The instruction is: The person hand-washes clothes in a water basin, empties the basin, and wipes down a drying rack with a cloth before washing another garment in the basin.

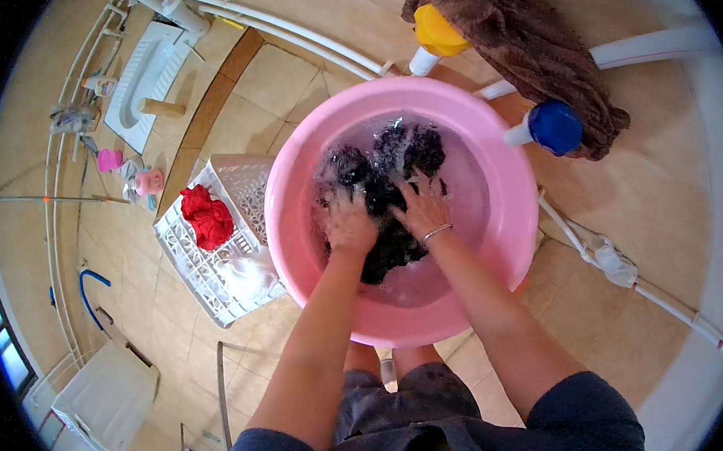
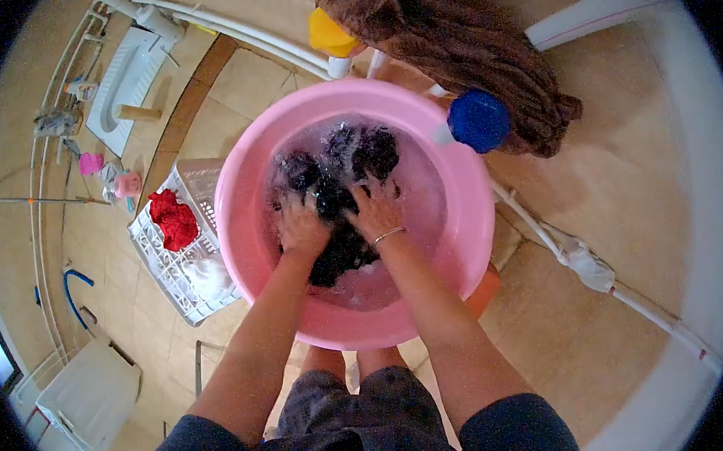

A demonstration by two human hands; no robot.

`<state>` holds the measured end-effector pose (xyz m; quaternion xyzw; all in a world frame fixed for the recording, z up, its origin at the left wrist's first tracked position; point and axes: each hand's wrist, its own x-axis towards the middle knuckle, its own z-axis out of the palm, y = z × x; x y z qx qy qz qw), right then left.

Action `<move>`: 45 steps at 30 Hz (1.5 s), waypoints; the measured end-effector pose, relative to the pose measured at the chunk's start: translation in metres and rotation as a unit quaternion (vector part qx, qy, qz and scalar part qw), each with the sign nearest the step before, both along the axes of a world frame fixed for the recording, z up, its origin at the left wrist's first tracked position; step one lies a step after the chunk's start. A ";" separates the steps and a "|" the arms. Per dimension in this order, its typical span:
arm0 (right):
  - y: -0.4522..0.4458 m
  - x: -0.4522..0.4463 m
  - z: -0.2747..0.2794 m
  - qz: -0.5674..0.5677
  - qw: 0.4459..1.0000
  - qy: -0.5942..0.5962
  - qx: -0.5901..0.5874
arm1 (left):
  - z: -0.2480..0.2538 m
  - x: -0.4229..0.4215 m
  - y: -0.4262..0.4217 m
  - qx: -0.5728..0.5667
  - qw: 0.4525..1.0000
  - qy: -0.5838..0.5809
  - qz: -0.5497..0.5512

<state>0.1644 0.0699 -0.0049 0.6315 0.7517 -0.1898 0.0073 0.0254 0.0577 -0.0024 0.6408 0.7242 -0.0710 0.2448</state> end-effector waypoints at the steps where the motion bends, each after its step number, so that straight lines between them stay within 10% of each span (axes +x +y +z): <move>1: 0.003 0.001 -0.009 -0.012 0.998 -0.053 -0.016 | -0.016 -0.004 0.000 0.003 1.000 0.014 -0.014; 7: 0.048 -0.004 -0.023 -0.183 0.981 0.060 -0.007 | -0.032 0.010 0.020 0.010 0.984 -0.070 0.165; 10: 0.070 -0.029 0.020 -0.345 0.890 0.298 -0.029 | -0.063 0.008 0.037 0.150 0.671 -0.564 0.457; 13: 0.045 -0.045 0.044 -0.281 0.809 0.515 0.025 | 0.015 0.008 0.041 -0.035 0.583 -0.603 0.543; 14: 0.035 -0.043 0.053 -0.261 0.832 0.490 -0.004 | 0.022 0.007 0.039 -0.057 0.432 -0.686 0.583; 15: 0.026 -0.038 0.065 -0.239 0.852 0.465 -0.033 | -0.016 -0.003 0.029 -0.036 0.456 -0.716 0.527; 17: 0.017 -0.020 0.084 -0.239 0.895 0.377 -0.019 | 0.040 -0.008 0.034 0.031 0.716 -0.544 0.437; 18: 0.012 -0.006 0.079 -0.219 0.902 0.367 0.051 | 0.059 -0.012 0.031 0.032 0.716 -0.546 0.434; 20: 0.002 0.028 0.066 -0.199 0.904 0.363 0.103 | 0.083 -0.028 0.024 0.141 0.950 -0.169 0.221; 21: -0.008 0.043 0.062 -0.186 0.930 0.295 0.118 | 0.084 -0.035 0.023 0.071 0.959 -0.130 0.242; 24: -0.032 0.069 0.070 -0.172 0.975 0.129 0.061 | 0.071 -0.036 0.007 0.060 0.971 -0.101 0.207; 26: -0.032 0.072 0.083 -0.203 0.968 0.067 -0.132 | 0.075 -0.012 -0.002 0.150 0.981 0.123 -0.013; 29: -0.028 0.048 0.071 -0.194 0.979 0.034 -0.054 | 0.072 0.009 -0.007 0.114 0.987 -0.020 -0.108; 41: 0.005 0.034 -0.026 -0.141 0.990 -0.022 -0.020 | -0.023 0.009 0.023 -0.211 0.964 0.025 -0.158; 43: 0.016 0.021 -0.006 -0.367 0.897 0.245 0.001 | 0.003 -0.009 0.028 -0.142 0.919 -0.341 0.136; 45: 0.010 -0.003 0.023 -0.409 0.862 0.296 -0.048 | 0.047 0.005 0.023 -0.132 0.674 -0.547 0.479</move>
